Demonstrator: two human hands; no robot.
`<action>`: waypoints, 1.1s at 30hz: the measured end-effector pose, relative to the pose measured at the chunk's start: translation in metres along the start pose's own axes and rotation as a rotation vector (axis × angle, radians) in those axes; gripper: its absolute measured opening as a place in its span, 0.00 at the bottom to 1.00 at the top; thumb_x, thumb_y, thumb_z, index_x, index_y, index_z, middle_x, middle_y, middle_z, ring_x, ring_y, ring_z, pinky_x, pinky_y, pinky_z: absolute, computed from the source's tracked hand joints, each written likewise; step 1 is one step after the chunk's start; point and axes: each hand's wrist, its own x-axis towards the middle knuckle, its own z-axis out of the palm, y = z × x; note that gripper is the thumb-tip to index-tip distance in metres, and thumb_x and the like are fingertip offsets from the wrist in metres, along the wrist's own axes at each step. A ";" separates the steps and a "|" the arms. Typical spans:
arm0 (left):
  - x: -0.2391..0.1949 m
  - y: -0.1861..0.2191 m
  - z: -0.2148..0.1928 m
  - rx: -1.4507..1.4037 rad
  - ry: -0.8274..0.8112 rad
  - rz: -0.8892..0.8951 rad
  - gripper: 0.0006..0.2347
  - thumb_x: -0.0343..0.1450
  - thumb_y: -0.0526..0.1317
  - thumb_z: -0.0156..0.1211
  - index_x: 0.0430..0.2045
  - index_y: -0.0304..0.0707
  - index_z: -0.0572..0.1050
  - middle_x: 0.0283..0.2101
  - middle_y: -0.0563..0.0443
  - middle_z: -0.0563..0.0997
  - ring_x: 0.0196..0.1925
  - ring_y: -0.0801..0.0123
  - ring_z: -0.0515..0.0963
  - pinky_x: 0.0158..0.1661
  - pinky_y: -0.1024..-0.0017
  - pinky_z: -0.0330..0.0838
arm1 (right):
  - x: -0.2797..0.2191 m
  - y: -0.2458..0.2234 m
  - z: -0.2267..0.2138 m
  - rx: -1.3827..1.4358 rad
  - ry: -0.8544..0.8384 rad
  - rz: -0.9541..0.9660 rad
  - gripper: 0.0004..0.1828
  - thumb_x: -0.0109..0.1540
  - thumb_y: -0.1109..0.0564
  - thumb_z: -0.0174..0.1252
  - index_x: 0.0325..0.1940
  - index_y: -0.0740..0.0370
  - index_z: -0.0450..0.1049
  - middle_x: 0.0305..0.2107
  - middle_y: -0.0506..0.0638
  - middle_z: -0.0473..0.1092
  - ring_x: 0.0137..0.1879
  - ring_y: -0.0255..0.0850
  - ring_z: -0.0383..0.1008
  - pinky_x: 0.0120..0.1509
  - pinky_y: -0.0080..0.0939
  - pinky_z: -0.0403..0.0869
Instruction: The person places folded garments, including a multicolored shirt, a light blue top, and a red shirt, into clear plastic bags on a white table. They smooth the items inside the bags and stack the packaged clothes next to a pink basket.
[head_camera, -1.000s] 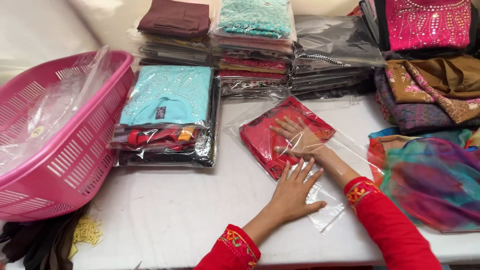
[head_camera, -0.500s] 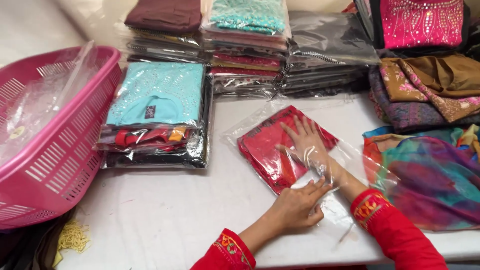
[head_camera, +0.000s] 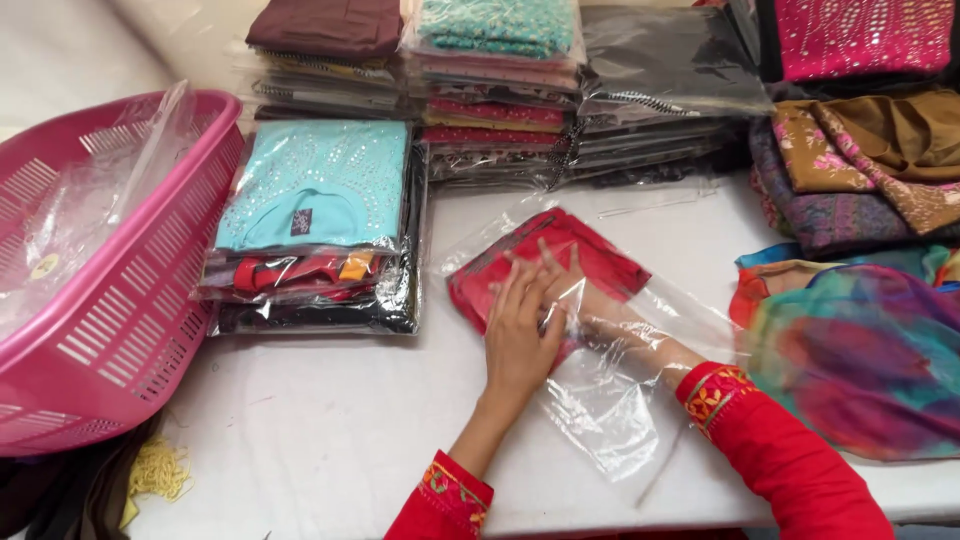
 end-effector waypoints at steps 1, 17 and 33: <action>0.005 0.006 -0.006 -0.026 -0.110 0.008 0.21 0.72 0.46 0.61 0.58 0.38 0.74 0.61 0.42 0.77 0.66 0.49 0.73 0.65 0.51 0.60 | -0.001 0.000 0.004 -0.147 0.180 0.012 0.43 0.60 0.23 0.43 0.79 0.28 0.47 0.79 0.46 0.32 0.78 0.74 0.29 0.60 0.97 0.34; -0.029 0.012 0.027 -0.019 -0.207 0.343 0.13 0.75 0.42 0.60 0.49 0.35 0.80 0.55 0.42 0.82 0.58 0.52 0.81 0.57 0.59 0.76 | 0.037 -0.027 -0.065 0.422 0.183 0.093 0.32 0.70 0.45 0.45 0.79 0.48 0.56 0.79 0.43 0.47 0.71 0.52 0.59 0.70 0.60 0.59; -0.025 0.017 0.018 0.002 -0.228 0.375 0.20 0.72 0.49 0.58 0.55 0.38 0.78 0.59 0.43 0.80 0.63 0.54 0.79 0.63 0.55 0.70 | 0.025 -0.015 -0.022 0.233 0.412 0.098 0.33 0.70 0.37 0.42 0.80 0.42 0.54 0.76 0.53 0.49 0.81 0.54 0.46 0.79 0.71 0.44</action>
